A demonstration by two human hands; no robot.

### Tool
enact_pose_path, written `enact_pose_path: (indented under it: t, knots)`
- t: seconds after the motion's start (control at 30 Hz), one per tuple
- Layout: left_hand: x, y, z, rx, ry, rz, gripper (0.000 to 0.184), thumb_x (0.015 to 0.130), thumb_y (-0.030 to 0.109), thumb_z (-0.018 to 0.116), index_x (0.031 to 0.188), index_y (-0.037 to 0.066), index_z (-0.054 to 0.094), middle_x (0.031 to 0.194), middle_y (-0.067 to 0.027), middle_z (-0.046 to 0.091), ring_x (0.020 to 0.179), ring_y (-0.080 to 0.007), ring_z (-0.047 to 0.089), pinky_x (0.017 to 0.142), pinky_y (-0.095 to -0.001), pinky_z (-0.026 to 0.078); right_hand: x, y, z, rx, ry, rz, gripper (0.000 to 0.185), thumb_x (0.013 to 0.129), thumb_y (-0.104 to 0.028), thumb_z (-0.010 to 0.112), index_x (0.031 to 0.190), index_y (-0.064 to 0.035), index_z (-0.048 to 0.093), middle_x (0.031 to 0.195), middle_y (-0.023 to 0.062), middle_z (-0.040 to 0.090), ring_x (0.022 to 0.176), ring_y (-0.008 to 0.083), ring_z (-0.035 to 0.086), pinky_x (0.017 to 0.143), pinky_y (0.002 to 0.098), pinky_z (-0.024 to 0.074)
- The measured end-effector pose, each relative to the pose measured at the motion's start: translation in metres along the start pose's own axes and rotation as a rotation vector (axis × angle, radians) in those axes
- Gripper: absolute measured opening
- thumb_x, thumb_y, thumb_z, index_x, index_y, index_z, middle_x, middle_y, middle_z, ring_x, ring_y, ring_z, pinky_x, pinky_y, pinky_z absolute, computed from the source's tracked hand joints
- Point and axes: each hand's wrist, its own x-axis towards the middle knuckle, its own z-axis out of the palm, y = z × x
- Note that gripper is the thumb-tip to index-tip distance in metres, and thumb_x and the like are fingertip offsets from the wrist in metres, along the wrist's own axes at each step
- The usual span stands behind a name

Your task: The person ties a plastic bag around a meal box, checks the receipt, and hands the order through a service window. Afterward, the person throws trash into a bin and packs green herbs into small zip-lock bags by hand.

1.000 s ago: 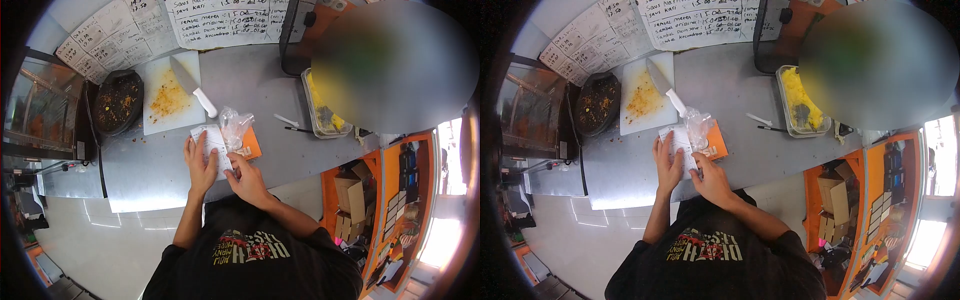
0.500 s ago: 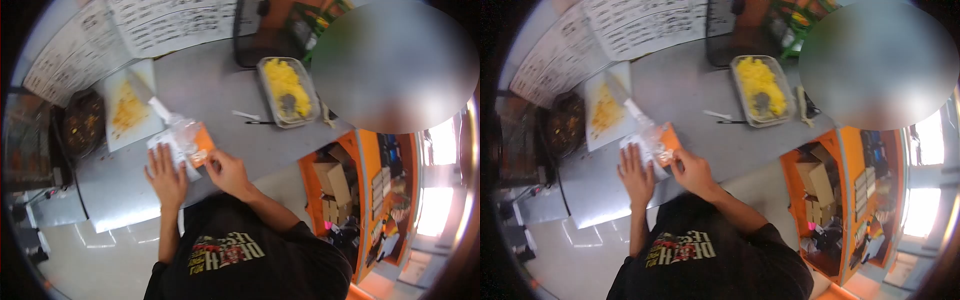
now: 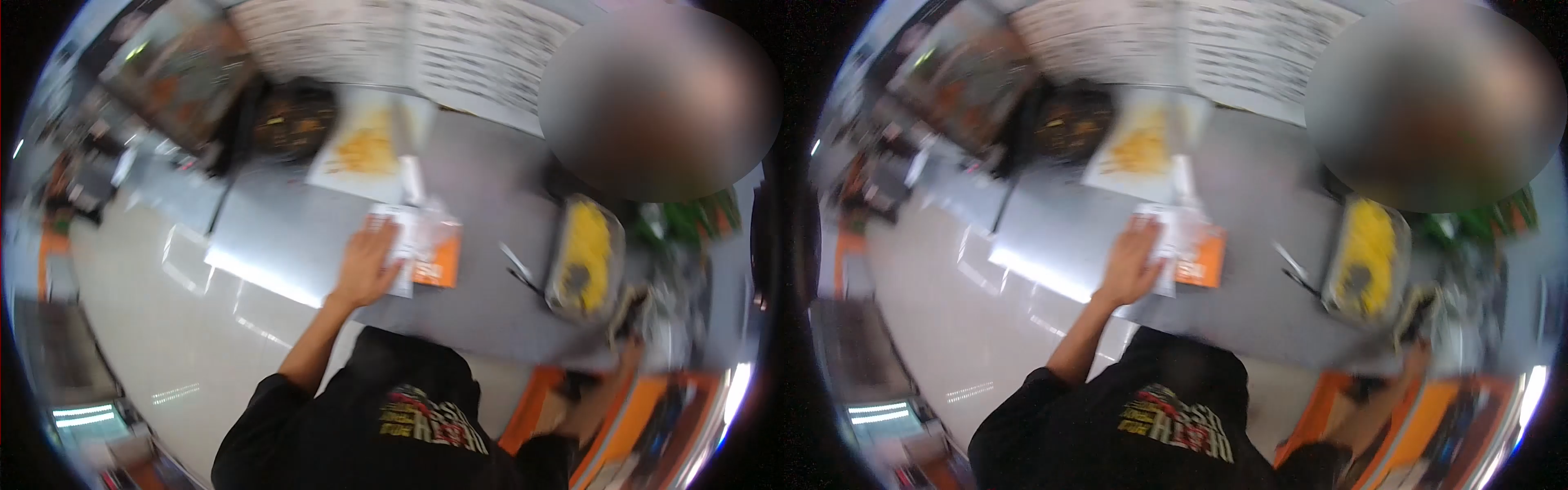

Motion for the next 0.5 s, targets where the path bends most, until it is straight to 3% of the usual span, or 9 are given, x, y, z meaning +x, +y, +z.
enact_pose_path:
  t: [0.03, 0.07, 0.1, 0.13, 0.2, 0.3, 0.4, 0.5]
  knots:
    - [0.000, 0.003, -0.003, 0.017, 0.001, -0.022, 0.063, 0.094, 0.032, 0.059, 0.148, 0.003, 0.042, 0.155, -0.0196, 0.038, 0.146, -0.0437, 0.028, 0.114, -0.0535, 0.027, 0.024, 0.032, 0.004, 0.077, -0.066, -0.030, 0.050, 0.096, -0.039, 0.060, 0.126, 0.0012, 0.062, 0.118, 0.0165, 0.068, 0.107, 0.0320, 0.062, 0.094, 0.0415, 0.0475]
    - [-0.001, 0.002, 0.000, 0.032, 0.013, -0.019, 0.062, 0.096, 0.036, 0.056, 0.147, 0.004, 0.043, 0.155, -0.0190, 0.038, 0.146, -0.0429, 0.027, 0.114, -0.0529, 0.027, 0.047, 0.065, 0.013, 0.099, -0.023, 0.082, 0.055, 0.095, -0.043, 0.061, 0.130, -0.0013, 0.059, 0.123, 0.0133, 0.065, 0.109, 0.0308, 0.061, 0.089, 0.0414, 0.0488]
    - [-0.002, 0.003, 0.002, 0.059, -0.012, -0.045, 0.061, 0.098, 0.040, 0.052, 0.146, 0.004, 0.043, 0.155, -0.0185, 0.037, 0.147, -0.0416, 0.026, 0.114, -0.0530, 0.028, 0.044, 0.064, 0.014, 0.213, -0.030, 0.066, 0.057, 0.093, -0.046, 0.061, 0.134, -0.0062, 0.057, 0.126, 0.0094, 0.063, 0.112, 0.0277, 0.059, 0.083, 0.0408, 0.0495]
    - [-0.003, 0.003, 0.002, 0.083, -0.016, -0.052, 0.060, 0.099, 0.042, 0.049, 0.146, 0.005, 0.044, 0.155, -0.0179, 0.037, 0.147, -0.0408, 0.026, 0.115, -0.0521, 0.028, 0.026, 0.023, 0.010, 0.323, 0.006, 0.289, 0.056, 0.092, -0.045, 0.061, 0.135, -0.0098, 0.055, 0.131, 0.0095, 0.060, 0.114, 0.0267, 0.058, 0.080, 0.0398, 0.0498]
    - [-0.005, 0.004, 0.002, 0.076, 0.004, -0.044, 0.059, 0.099, 0.043, 0.048, 0.145, 0.005, 0.044, 0.155, -0.0173, 0.038, 0.147, -0.0400, 0.027, 0.115, -0.0508, 0.028, -0.009, -0.051, -0.007, 0.404, -0.035, 0.463, 0.054, 0.092, -0.044, 0.060, 0.137, -0.0137, 0.054, 0.133, 0.0099, 0.057, 0.114, 0.0268, 0.057, 0.082, 0.0398, 0.0496]
    - [-0.005, 0.004, 0.002, 0.064, 0.016, -0.036, 0.059, 0.099, 0.042, 0.048, 0.144, 0.005, 0.045, 0.154, -0.0172, 0.038, 0.146, -0.0400, 0.027, 0.115, -0.0496, 0.028, 0.018, -0.028, -0.006, 0.447, -0.142, 0.566, 0.054, 0.094, -0.042, 0.059, 0.139, -0.0129, 0.052, 0.134, 0.0115, 0.055, 0.115, 0.0276, 0.057, 0.082, 0.0384, 0.0502]
    - [-0.005, 0.005, 0.003, 0.063, 0.031, -0.035, 0.058, 0.098, 0.041, 0.049, 0.144, 0.006, 0.046, 0.154, -0.0173, 0.039, 0.146, -0.0395, 0.028, 0.115, -0.0494, 0.029, 0.015, -0.023, -0.008, 0.593, -0.080, 0.422, 0.055, 0.095, -0.042, 0.057, 0.138, -0.0094, 0.052, 0.135, 0.0125, 0.053, 0.119, 0.0279, 0.054, 0.082, 0.0362, 0.0508]
    - [-0.006, 0.002, 0.010, 0.055, 0.065, -0.035, 0.059, 0.097, 0.045, 0.049, 0.143, 0.007, 0.047, 0.153, -0.0163, 0.040, 0.146, -0.0391, 0.029, 0.114, -0.0517, 0.031, 0.000, -0.037, -0.016, 0.855, -0.185, 0.439, 0.056, 0.096, -0.039, 0.056, 0.140, -0.0046, 0.049, 0.141, 0.0158, 0.047, 0.126, 0.0314, 0.049, 0.088, 0.0378, 0.0525]
